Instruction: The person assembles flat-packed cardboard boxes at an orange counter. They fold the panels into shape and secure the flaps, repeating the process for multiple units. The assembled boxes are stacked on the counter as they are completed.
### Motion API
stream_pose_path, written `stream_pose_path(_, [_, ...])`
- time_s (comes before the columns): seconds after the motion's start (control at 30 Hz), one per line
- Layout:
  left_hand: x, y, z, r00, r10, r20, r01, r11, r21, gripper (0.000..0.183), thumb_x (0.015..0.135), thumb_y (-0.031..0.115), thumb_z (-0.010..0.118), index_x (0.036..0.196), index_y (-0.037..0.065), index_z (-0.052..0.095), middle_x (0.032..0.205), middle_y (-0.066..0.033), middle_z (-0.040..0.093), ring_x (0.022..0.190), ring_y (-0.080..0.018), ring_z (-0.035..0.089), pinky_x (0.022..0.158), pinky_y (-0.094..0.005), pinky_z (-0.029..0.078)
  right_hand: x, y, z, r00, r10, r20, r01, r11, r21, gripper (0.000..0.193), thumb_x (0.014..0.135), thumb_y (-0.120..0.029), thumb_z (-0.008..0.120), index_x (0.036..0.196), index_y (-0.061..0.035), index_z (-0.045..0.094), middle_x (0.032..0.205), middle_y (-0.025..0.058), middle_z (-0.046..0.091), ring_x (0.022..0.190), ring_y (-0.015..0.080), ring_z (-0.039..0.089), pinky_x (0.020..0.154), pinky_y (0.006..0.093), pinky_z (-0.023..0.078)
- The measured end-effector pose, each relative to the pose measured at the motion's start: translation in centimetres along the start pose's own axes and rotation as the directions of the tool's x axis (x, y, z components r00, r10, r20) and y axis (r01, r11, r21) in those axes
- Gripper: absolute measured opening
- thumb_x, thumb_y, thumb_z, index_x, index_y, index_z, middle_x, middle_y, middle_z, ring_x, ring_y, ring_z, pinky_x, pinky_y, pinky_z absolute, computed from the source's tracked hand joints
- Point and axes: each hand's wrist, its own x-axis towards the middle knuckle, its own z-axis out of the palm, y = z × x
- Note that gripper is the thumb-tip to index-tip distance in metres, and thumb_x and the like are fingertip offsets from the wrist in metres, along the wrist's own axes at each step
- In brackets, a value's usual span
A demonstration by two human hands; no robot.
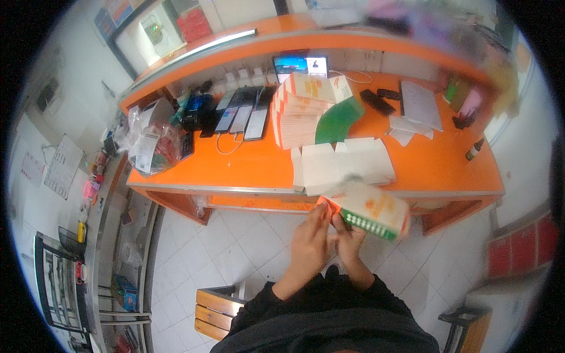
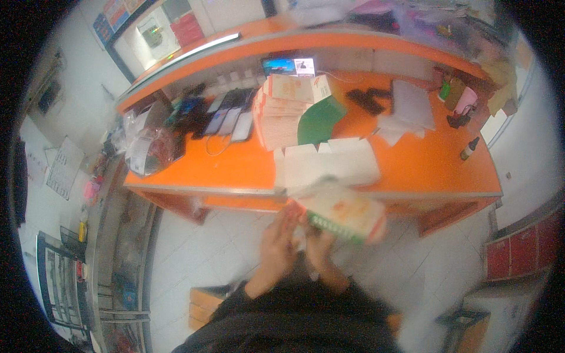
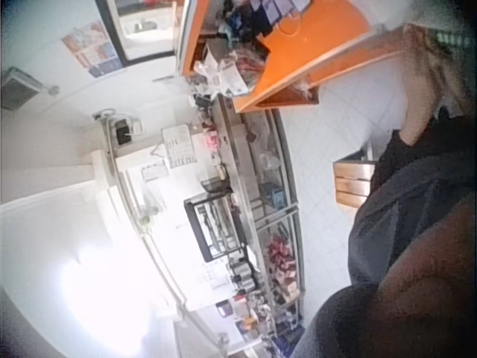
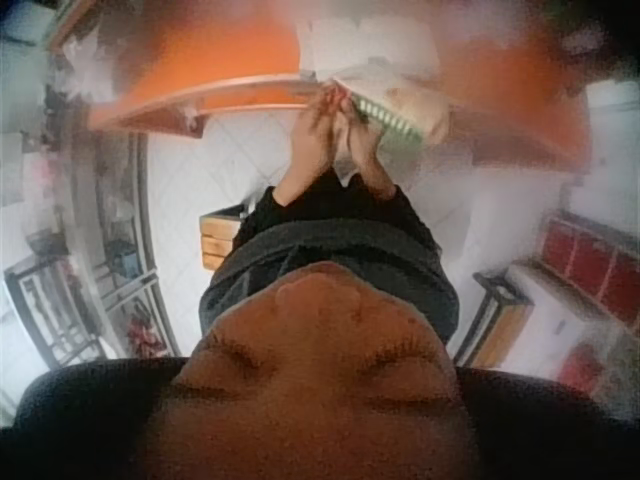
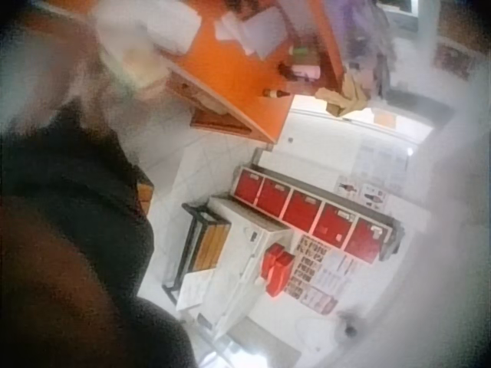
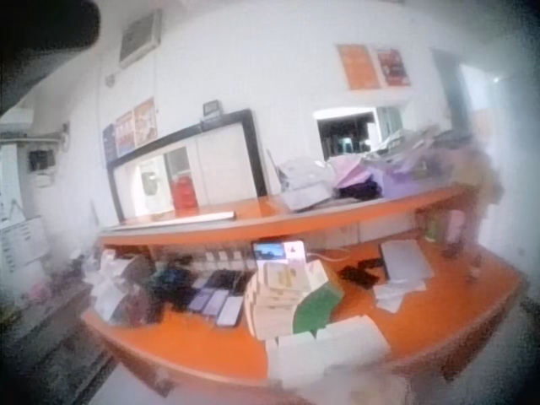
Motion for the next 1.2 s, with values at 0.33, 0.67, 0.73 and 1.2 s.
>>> stream_pose_path(0.33, [0.3, -0.6, -0.3, 0.993, 0.117, 0.008, -0.116, 0.988, -0.103, 0.047, 0.075, 0.029, 0.048, 0.106, -0.006, 0.041, 0.119, -0.0247, 0.026, 0.107, -0.0377, 0.031, 0.084, -0.0409, 0.029, -0.9, 0.1, 0.0, 0.956, -0.071, 0.285, 0.026, 0.987, 0.160, 0.033, 0.079, -0.017, 0.045, 0.104, 0.0039, 0.041, 0.107, 0.0131, 0.043, 0.097, 0.0206, 0.042, 0.082, 0.0299, 0.033])
stream_pose_path(0.67, [-1.8, -7.2, 1.1, 0.885, -0.466, -0.020, 0.402, 0.785, -0.471, 0.028, 0.083, 0.020, 0.037, 0.099, -0.002, 0.043, 0.095, -0.0117, 0.045, 0.087, -0.0190, 0.044, 0.076, -0.0307, 0.036, 0.6, -3.8, 0.0, 0.551, -0.421, 0.721, 0.740, 0.646, -0.188, 0.046, 0.068, -0.012, 0.056, 0.108, 0.0012, 0.039, 0.109, 0.0157, 0.041, 0.099, 0.0250, 0.043, 0.084, 0.0346, 0.033])
stream_pose_path(0.73, [-0.9, -7.1, 0.3, 0.654, -0.724, 0.221, 0.623, 0.348, -0.701, 0.029, 0.084, 0.019, 0.033, 0.105, 0.000, 0.038, 0.098, -0.0108, 0.044, 0.091, -0.0167, 0.041, 0.080, -0.0296, 0.032, 1.5, -4.6, -1.1, 0.396, -0.656, 0.642, 0.918, 0.304, -0.255, 0.056, 0.057, -0.007, 0.063, 0.108, 0.0010, 0.040, 0.109, 0.0173, 0.041, 0.100, 0.0272, 0.041, 0.082, 0.0368, 0.035])
stream_pose_path(1.2, [-1.6, -6.0, 2.4, 0.823, -0.568, -0.011, 0.451, 0.664, -0.596, 0.049, 0.078, 0.019, 0.045, 0.115, -0.001, 0.020, 0.105, -0.0135, 0.036, 0.096, -0.0189, 0.037, 0.083, -0.0290, 0.030, 2.8, -2.4, 1.5, 0.891, -0.200, 0.409, 0.332, 0.900, -0.284, 0.077, 0.059, -0.012, 0.065, 0.120, -0.0008, 0.019, 0.111, 0.0211, 0.034, 0.102, 0.0262, 0.039, 0.085, 0.0346, 0.031])
